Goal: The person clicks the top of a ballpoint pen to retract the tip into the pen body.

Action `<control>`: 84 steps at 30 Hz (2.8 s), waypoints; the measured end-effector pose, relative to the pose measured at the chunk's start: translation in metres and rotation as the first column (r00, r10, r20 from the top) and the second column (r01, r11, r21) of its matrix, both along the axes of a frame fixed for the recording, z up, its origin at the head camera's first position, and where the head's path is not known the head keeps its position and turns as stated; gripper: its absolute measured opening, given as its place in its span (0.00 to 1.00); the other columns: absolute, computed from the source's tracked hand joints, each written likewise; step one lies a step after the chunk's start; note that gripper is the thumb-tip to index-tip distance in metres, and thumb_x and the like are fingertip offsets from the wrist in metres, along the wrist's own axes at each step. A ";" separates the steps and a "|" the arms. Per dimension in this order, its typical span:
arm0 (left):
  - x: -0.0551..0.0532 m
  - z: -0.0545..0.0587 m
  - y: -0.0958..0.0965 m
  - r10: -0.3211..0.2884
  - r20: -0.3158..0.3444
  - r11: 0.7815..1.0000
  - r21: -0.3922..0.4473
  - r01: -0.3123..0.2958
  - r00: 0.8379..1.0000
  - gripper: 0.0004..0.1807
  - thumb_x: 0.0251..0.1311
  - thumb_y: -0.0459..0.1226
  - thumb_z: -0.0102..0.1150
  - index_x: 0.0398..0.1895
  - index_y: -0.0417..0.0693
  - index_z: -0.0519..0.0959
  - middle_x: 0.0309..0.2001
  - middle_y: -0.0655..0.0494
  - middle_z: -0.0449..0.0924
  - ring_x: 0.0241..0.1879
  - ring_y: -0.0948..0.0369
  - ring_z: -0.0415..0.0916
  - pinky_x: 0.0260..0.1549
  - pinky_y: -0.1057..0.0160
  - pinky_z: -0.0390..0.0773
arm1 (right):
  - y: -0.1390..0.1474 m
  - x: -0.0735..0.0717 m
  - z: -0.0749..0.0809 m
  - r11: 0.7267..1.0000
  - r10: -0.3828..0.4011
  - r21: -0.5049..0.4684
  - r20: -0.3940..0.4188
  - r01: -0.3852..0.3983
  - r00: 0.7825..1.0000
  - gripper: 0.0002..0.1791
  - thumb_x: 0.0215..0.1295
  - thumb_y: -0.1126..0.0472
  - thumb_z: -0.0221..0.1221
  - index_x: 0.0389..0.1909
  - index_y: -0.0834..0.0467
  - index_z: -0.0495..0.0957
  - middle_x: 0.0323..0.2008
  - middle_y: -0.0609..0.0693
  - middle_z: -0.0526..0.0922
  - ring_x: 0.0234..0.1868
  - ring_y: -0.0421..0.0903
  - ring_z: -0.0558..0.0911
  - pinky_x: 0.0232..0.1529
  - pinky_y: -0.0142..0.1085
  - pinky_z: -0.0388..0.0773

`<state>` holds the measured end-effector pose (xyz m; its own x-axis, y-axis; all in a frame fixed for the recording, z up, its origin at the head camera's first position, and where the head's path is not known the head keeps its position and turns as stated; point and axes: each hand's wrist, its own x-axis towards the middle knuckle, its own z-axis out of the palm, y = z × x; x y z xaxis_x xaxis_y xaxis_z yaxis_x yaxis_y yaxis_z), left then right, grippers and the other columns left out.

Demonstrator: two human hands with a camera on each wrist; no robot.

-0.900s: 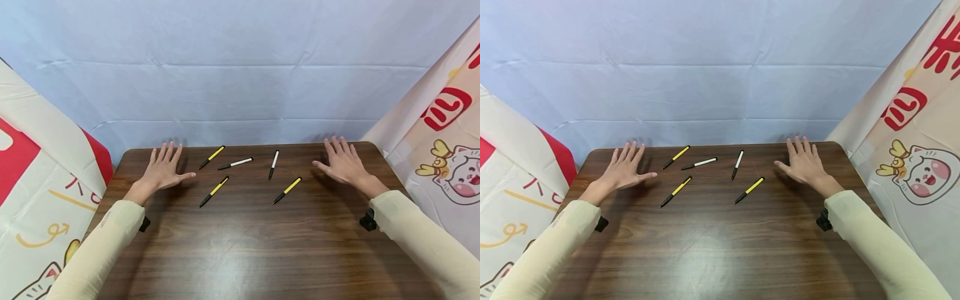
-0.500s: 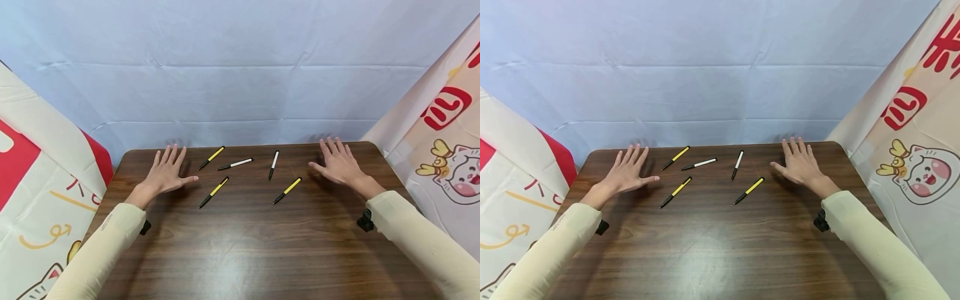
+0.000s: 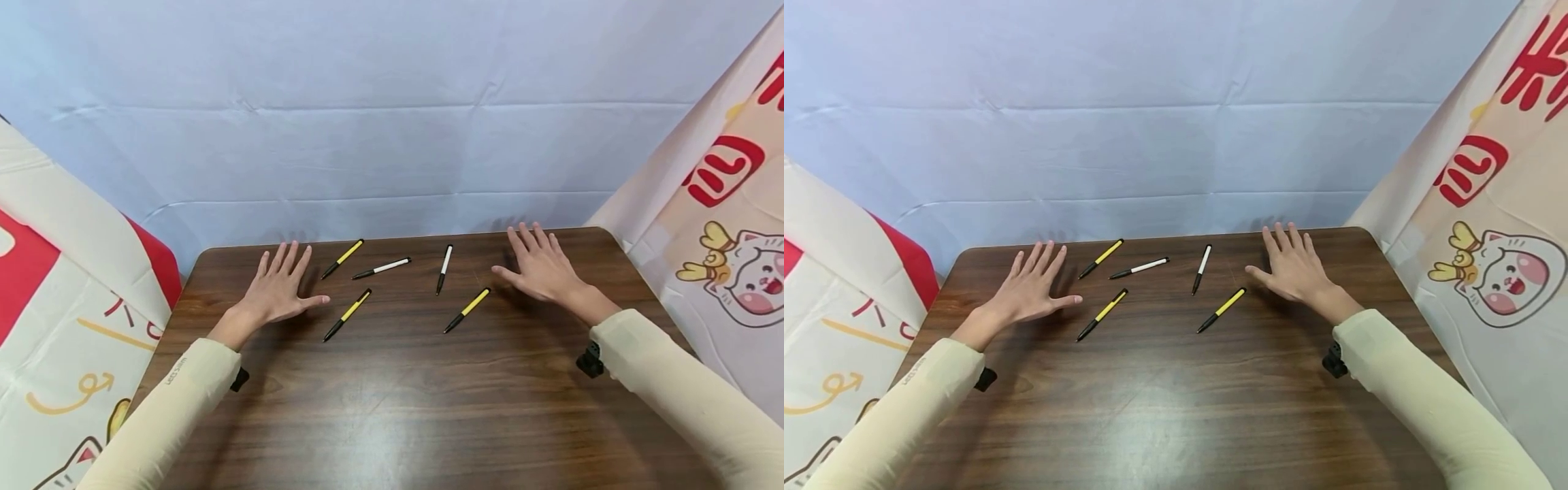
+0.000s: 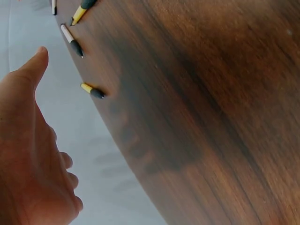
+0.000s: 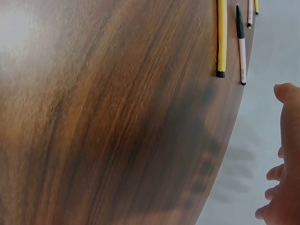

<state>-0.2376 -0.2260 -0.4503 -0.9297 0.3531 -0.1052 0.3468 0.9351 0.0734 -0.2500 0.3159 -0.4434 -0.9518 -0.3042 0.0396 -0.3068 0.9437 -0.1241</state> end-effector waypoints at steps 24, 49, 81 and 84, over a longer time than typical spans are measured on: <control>0.015 -0.007 0.012 -0.058 -0.010 0.998 0.028 0.059 0.998 0.64 0.65 0.76 0.52 0.88 0.49 0.38 0.86 0.40 0.30 0.85 0.41 0.32 0.81 0.37 0.35 | -0.043 0.010 -0.007 0.992 0.127 -0.013 -0.065 -0.128 0.990 0.51 0.77 0.35 0.57 0.84 0.64 0.51 0.83 0.68 0.50 0.83 0.69 0.47 0.80 0.68 0.45; 0.034 -0.014 0.025 -0.122 -0.025 0.989 0.084 0.124 0.992 0.60 0.67 0.72 0.55 0.88 0.47 0.44 0.86 0.40 0.35 0.85 0.42 0.36 0.82 0.37 0.40 | -0.100 0.025 -0.018 0.959 0.276 -0.034 -0.128 -0.282 0.953 0.47 0.77 0.39 0.59 0.82 0.66 0.57 0.80 0.70 0.57 0.82 0.67 0.53 0.81 0.61 0.53; 0.047 -0.026 0.035 -0.162 0.027 0.963 0.224 0.152 0.986 0.58 0.68 0.67 0.60 0.86 0.40 0.50 0.85 0.35 0.39 0.84 0.39 0.41 0.80 0.33 0.46 | -0.161 0.041 -0.040 0.908 0.327 -0.261 -0.050 -0.329 0.944 0.45 0.80 0.42 0.58 0.83 0.65 0.55 0.80 0.68 0.60 0.80 0.65 0.60 0.75 0.59 0.67; 0.048 -0.026 0.035 -0.163 0.040 0.958 0.244 0.148 0.986 0.58 0.68 0.66 0.60 0.86 0.40 0.49 0.85 0.35 0.39 0.84 0.39 0.40 0.80 0.34 0.45 | -0.168 0.042 -0.041 0.900 0.335 -0.282 -0.040 -0.332 0.941 0.44 0.80 0.43 0.58 0.83 0.65 0.55 0.80 0.67 0.60 0.80 0.64 0.61 0.76 0.58 0.67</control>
<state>-0.1898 -0.1905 -0.4762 -0.8560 0.5143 -0.0532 0.4748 0.8226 0.3128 -0.2083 0.1482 -0.4846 -0.7974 -0.5814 0.1618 -0.5949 0.7123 -0.3724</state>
